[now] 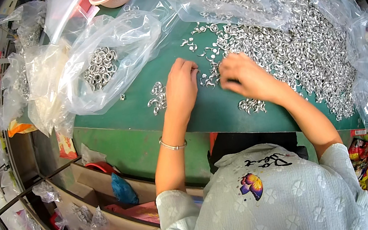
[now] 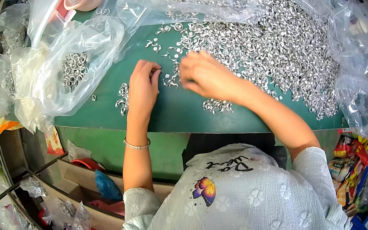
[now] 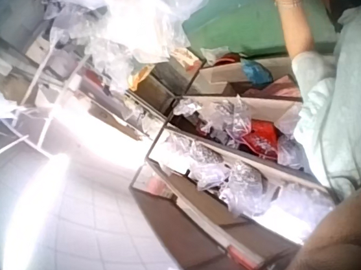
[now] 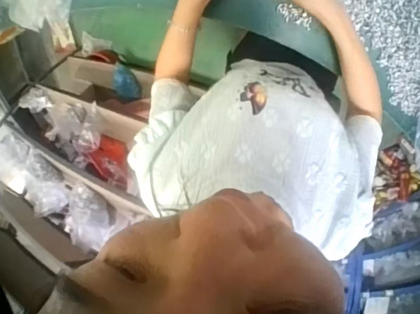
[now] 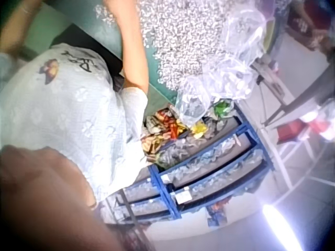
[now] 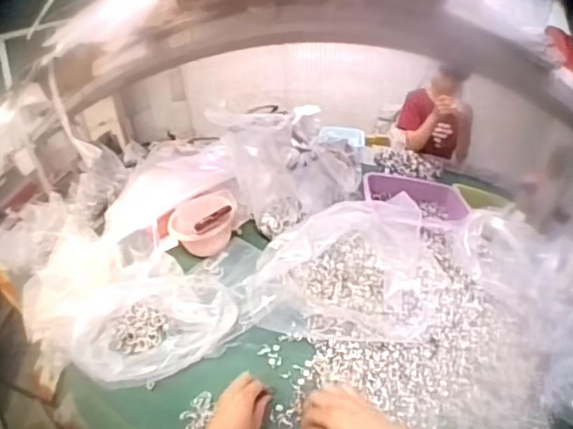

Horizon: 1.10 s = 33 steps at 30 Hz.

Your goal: The person sorts small silver metal eyelets on a green table by hand, picking them from a large pile and moving them into smaller groups.

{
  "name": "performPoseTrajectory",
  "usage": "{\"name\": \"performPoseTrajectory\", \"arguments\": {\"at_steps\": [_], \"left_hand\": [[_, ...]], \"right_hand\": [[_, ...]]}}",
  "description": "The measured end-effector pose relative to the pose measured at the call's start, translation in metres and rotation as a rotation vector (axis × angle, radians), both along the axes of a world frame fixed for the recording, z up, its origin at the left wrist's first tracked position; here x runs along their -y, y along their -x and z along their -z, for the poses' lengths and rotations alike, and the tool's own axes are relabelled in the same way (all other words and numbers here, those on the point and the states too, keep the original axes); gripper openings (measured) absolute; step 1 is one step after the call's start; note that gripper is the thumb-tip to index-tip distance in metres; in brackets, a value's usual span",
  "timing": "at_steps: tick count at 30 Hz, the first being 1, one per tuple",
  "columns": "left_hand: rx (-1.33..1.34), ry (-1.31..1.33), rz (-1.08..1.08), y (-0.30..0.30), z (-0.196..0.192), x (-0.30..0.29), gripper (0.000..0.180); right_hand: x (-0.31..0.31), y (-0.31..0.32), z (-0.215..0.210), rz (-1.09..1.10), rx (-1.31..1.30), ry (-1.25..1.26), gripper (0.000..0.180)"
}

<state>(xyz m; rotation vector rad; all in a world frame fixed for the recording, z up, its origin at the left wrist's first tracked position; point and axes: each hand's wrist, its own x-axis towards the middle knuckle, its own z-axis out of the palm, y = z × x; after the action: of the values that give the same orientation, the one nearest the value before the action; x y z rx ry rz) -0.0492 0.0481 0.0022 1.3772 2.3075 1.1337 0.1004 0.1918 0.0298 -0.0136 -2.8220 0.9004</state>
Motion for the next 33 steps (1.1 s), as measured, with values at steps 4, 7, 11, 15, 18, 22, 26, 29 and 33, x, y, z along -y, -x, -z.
{"name": "performPoseTrajectory", "arguments": {"at_steps": [4, 7, 11, 15, 18, 22, 26, 29, 33], "left_hand": [[-0.183, -0.097, 0.031, -0.005, -0.002, 0.009, 0.009], [-0.117, -0.027, -0.002, -0.005, -0.003, 0.010, 0.010], [-0.024, -0.084, -0.128, -0.008, -0.003, 0.013, 0.009], [0.021, -0.142, -0.187, -0.032, -0.014, 0.023, 0.010], [0.049, -0.196, -0.065, -0.059, -0.020, 0.026, 0.013], [0.081, -0.096, 0.050, -0.096, -0.011, 0.025, 0.014], [0.015, -0.109, 0.068, -0.102, -0.009, 0.026, 0.017], [0.120, -0.089, -0.066, -0.090, -0.013, 0.031, 0.018], [-0.200, -0.046, -0.312, -0.057, -0.009, 0.028, 0.022]], "right_hand": [[0.004, -0.019, -0.003, -0.070, 0.168, -0.072, 0.008], [-0.008, -0.011, -0.006, -0.018, 0.084, 0.045, 0.010], [-0.004, 0.021, 0.006, 0.141, -0.134, -0.087, 0.019], [-0.006, 0.021, 0.019, 0.106, -0.094, -0.239, 0.018], [-0.026, 0.019, 0.021, 0.231, -0.129, -0.311, 0.014], [-0.019, 0.021, 0.016, 0.375, -0.208, -0.368, 0.017], [-0.001, 0.012, 0.003, 0.146, -0.164, -0.054, 0.023], [0.005, 0.005, 0.009, 0.084, -0.078, -0.162, 0.025], [0.001, -0.001, 0.004, 0.165, -0.092, -0.153, 0.024]]}}
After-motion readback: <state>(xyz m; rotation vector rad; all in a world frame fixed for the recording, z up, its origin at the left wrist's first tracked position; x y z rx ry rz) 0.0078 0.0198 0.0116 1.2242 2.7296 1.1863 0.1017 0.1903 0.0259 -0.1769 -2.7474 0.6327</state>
